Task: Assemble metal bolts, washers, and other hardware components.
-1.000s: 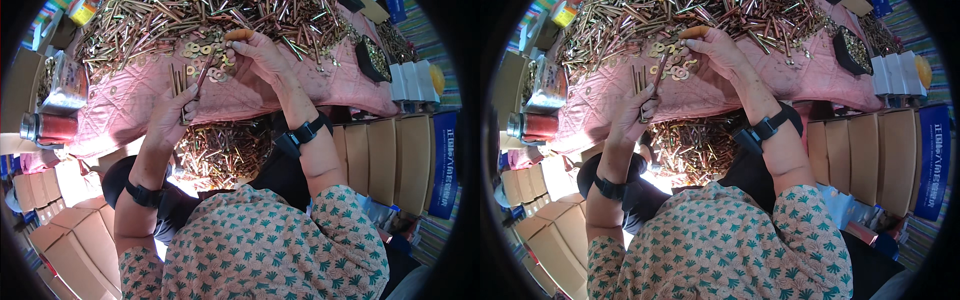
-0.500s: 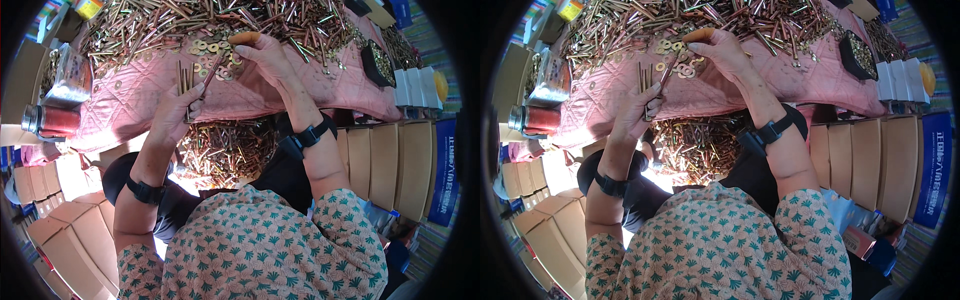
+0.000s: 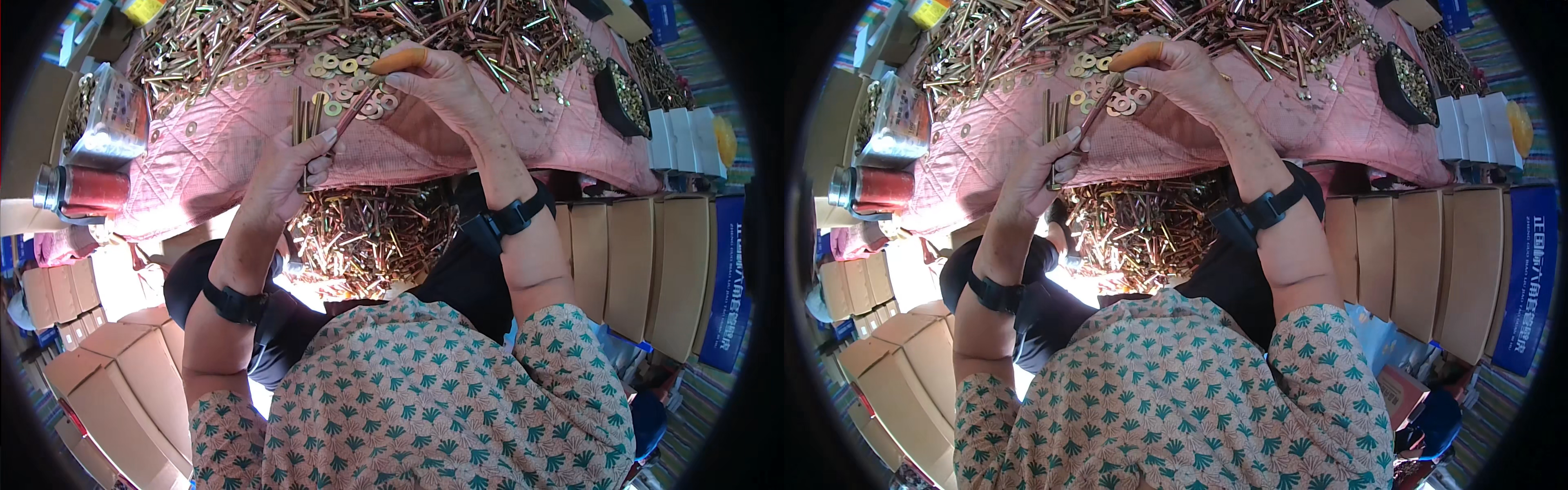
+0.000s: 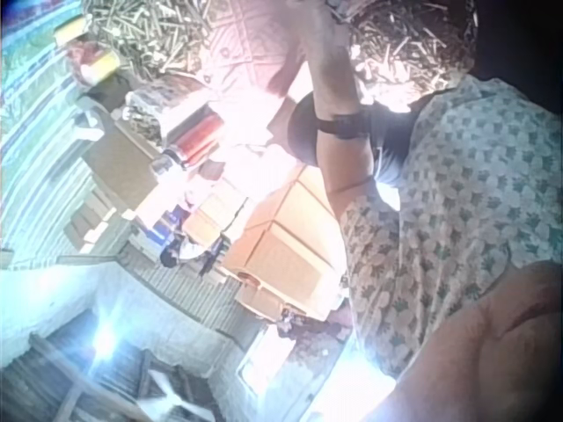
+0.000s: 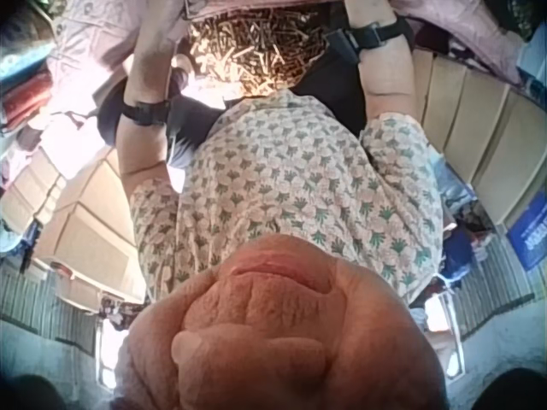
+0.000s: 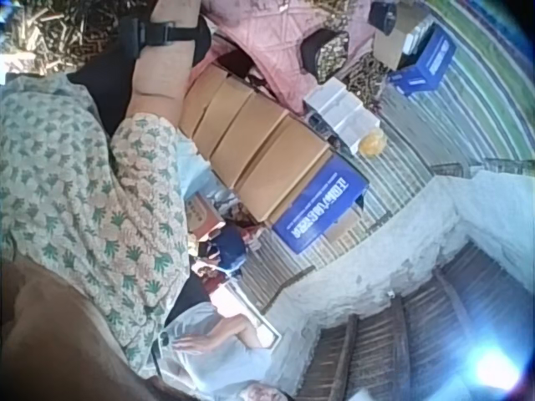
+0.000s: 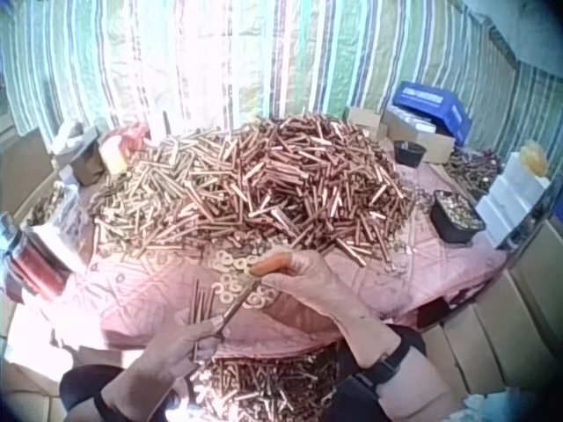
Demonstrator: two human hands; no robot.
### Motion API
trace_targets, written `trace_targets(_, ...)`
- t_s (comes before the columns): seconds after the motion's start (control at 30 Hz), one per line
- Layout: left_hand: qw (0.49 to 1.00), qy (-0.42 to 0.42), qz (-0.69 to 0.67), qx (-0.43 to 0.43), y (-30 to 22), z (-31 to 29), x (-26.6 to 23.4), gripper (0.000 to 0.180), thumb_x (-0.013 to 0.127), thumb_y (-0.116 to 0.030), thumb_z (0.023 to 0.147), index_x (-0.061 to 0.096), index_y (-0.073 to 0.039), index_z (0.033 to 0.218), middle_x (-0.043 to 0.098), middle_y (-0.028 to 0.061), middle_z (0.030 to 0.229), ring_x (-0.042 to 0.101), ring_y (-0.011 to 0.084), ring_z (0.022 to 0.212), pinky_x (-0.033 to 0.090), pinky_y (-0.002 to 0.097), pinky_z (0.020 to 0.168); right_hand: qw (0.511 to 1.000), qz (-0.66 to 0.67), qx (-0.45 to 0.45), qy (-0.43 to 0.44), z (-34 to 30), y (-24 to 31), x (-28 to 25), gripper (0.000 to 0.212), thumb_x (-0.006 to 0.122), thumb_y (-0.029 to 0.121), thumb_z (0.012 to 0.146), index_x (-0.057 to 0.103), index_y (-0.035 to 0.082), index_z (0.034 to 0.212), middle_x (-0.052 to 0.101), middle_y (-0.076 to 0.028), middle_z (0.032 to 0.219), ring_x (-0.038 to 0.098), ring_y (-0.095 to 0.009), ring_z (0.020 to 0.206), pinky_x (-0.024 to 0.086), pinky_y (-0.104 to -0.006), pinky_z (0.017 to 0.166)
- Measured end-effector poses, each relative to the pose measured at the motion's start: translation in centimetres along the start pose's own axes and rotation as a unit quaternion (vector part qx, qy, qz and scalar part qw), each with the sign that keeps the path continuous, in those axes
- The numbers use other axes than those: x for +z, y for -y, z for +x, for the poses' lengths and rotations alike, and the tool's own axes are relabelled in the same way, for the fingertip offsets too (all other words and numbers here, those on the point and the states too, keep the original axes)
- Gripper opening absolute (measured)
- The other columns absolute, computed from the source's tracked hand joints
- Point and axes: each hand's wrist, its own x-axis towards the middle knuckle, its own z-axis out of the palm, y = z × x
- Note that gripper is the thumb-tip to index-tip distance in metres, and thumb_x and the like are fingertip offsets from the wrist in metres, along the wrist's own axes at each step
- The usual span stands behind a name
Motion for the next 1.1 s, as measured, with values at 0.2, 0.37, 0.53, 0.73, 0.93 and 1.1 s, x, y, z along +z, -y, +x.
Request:
trace_targets(0.2,1.0,0.008,0.014,-0.004,-0.2,-0.2,0.2,0.018,0.062,-0.007,0.086,0.053,-0.001,0.101,0.061,0.0083,0.076,0.043,0.0039,0.05,0.033,0.0173,0.041,1.0,0.007,0.012,0.02,0.0,0.3,-0.2,0.019,0.064,0.003,0.084,0.066,0.003,0.102,0.064,-0.002,0.096,0.059,-0.009,0.086,0.049,-0.0215,0.077)
trace_targets(0.37,1.0,0.009,0.029,-0.008,0.1,-0.1,-0.4,0.016,0.059,-0.008,0.088,0.054,0.0,0.102,0.059,0.0075,0.078,0.039,0.0018,0.046,0.031,0.0155,0.037,0.995,0.046,0.083,0.037,0.0,0.1,-0.4,0.019,0.065,0.006,0.084,0.064,0.001,0.102,0.062,-0.001,0.089,0.057,-0.007,0.076,0.048,-0.0196,0.072)
trace_targets(0.53,0.997,0.056,-0.024,-0.051,-0.2,-0.2,-1.0,0.018,0.06,-0.008,0.087,0.053,0.0,0.102,0.059,0.0082,0.076,0.039,0.0028,0.045,0.03,0.0165,0.037,0.997,0.039,0.047,0.05,-0.1,0.3,-0.1,0.018,0.063,0.006,0.085,0.062,0.0,0.102,0.061,-0.002,0.079,0.055,-0.008,0.066,0.047,-0.0206,0.062)
trace_targets(0.73,0.998,0.032,0.041,-0.042,0.2,0.2,-1.3,0.017,0.062,-0.009,0.086,0.054,-0.002,0.099,0.06,0.0084,0.074,0.039,0.0032,0.045,0.031,0.0172,0.039,0.998,0.023,0.053,0.04,-0.1,-0.6,-0.2,0.019,0.062,0.003,0.084,0.064,0.0,0.103,0.064,-0.003,0.089,0.058,-0.008,0.076,0.049,-0.0215,0.068)
trace_targets(0.93,0.995,0.064,0.048,0.056,0.3,-0.1,-1.1,0.015,0.059,-0.008,0.088,0.054,-0.001,0.1,0.06,0.0085,0.078,0.041,0.0022,0.048,0.032,0.0157,0.04,0.997,0.06,0.037,-0.015,1.0,-0.2,1.8,0.01,0.064,0.012,0.085,0.061,0.004,0.091,0.054,0.004,0.073,0.046,-0.004,0.059,0.04,-0.0182,0.053)
trace_targets(1.1,0.992,0.074,0.069,0.074,0.7,0.6,-0.8,0.016,0.056,-0.007,0.09,0.052,-0.001,0.104,0.06,0.009,0.083,0.04,0.0017,0.05,0.032,0.0145,0.04,0.998,0.002,0.056,-0.041,1.0,-1.4,0.7,0.011,0.066,0.014,0.085,0.06,0.005,0.088,0.051,0.007,0.071,0.042,-0.002,0.059,0.036,-0.0178,0.051)
